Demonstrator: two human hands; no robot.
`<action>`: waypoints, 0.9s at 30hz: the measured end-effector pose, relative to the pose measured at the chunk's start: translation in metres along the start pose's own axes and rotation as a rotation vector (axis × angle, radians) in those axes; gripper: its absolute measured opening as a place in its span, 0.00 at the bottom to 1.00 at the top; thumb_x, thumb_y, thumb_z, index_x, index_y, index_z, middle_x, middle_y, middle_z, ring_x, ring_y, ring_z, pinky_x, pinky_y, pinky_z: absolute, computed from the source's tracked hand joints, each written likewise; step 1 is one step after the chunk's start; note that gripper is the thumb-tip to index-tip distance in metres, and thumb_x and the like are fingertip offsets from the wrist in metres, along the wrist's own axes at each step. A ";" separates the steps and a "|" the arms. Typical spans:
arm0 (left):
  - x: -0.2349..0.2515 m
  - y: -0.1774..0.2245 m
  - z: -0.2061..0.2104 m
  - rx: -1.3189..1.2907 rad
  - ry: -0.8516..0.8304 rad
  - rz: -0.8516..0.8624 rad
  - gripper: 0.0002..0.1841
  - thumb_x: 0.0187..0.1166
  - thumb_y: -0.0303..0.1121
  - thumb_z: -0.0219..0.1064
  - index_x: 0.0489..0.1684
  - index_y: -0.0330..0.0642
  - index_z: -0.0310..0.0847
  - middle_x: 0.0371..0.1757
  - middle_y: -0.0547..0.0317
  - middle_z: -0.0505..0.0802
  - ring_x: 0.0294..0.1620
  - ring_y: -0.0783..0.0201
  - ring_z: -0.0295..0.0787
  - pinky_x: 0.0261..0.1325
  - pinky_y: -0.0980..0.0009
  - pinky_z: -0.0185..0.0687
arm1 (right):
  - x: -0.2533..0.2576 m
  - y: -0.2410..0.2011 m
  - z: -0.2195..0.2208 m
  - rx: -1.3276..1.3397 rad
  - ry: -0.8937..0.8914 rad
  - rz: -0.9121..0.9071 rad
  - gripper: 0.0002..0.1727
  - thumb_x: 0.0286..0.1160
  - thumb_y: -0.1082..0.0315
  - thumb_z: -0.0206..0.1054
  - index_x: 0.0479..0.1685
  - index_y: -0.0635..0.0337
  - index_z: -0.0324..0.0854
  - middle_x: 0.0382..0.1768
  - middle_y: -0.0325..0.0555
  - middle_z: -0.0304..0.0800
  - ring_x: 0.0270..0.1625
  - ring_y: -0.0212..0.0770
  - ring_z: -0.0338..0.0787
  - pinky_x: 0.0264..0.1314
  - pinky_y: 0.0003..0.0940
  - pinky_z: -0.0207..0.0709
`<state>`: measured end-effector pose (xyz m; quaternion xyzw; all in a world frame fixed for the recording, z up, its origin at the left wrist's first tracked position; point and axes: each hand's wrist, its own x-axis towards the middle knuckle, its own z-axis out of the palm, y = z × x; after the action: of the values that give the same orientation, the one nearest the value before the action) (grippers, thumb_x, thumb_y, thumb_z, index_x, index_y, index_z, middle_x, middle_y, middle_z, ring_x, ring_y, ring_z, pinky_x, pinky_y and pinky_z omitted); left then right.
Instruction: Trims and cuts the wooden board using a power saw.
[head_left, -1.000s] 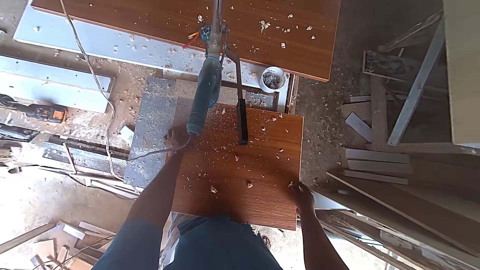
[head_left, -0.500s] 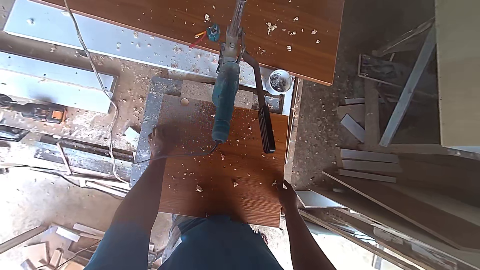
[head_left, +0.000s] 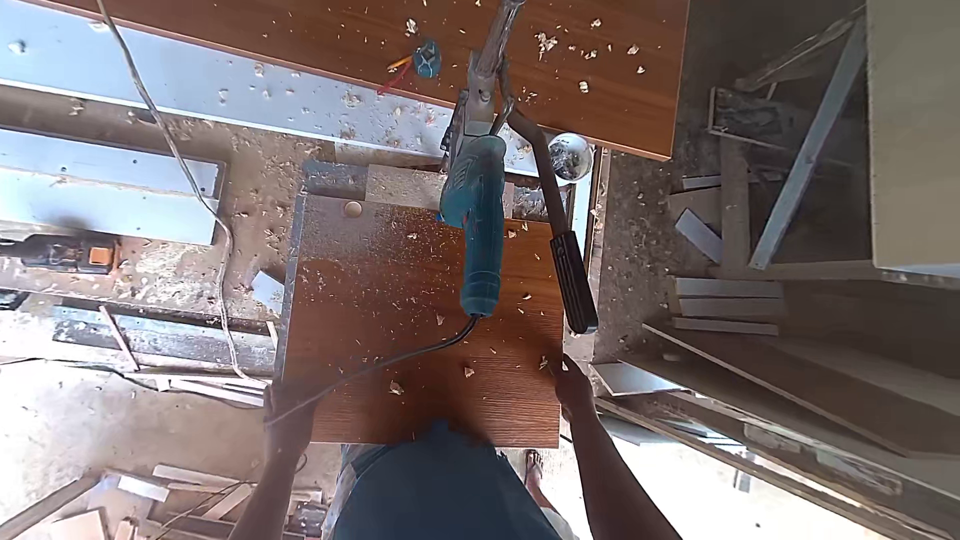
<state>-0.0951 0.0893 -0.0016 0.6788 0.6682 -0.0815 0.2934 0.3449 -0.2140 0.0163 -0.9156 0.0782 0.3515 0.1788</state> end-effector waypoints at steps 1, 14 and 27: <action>-0.003 0.000 -0.003 -0.007 -0.029 -0.040 0.52 0.78 0.53 0.73 0.95 0.35 0.44 0.89 0.31 0.65 0.89 0.37 0.62 0.88 0.41 0.57 | -0.002 -0.002 0.000 0.021 0.000 0.017 0.30 0.90 0.50 0.59 0.88 0.51 0.69 0.71 0.64 0.84 0.78 0.61 0.80 0.80 0.65 0.67; 0.021 -0.022 -0.041 -0.232 0.107 -0.385 0.39 0.91 0.49 0.58 0.96 0.43 0.43 0.76 0.28 0.81 0.75 0.30 0.80 0.75 0.33 0.70 | -0.022 -0.024 0.024 0.083 -0.001 0.032 0.29 0.90 0.54 0.60 0.86 0.54 0.70 0.71 0.65 0.83 0.76 0.60 0.80 0.78 0.62 0.69; 0.040 -0.069 -0.069 -0.601 0.150 -0.263 0.33 0.91 0.39 0.52 0.94 0.38 0.50 0.76 0.36 0.82 0.74 0.55 0.82 0.80 0.56 0.71 | -0.062 -0.057 0.059 0.189 -0.071 -0.035 0.27 0.90 0.62 0.58 0.85 0.61 0.70 0.79 0.59 0.77 0.82 0.51 0.75 0.84 0.53 0.66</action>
<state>-0.1764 0.1545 0.0150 0.4740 0.7640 0.1321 0.4173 0.2776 -0.1380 0.0330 -0.8829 0.0887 0.3714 0.2733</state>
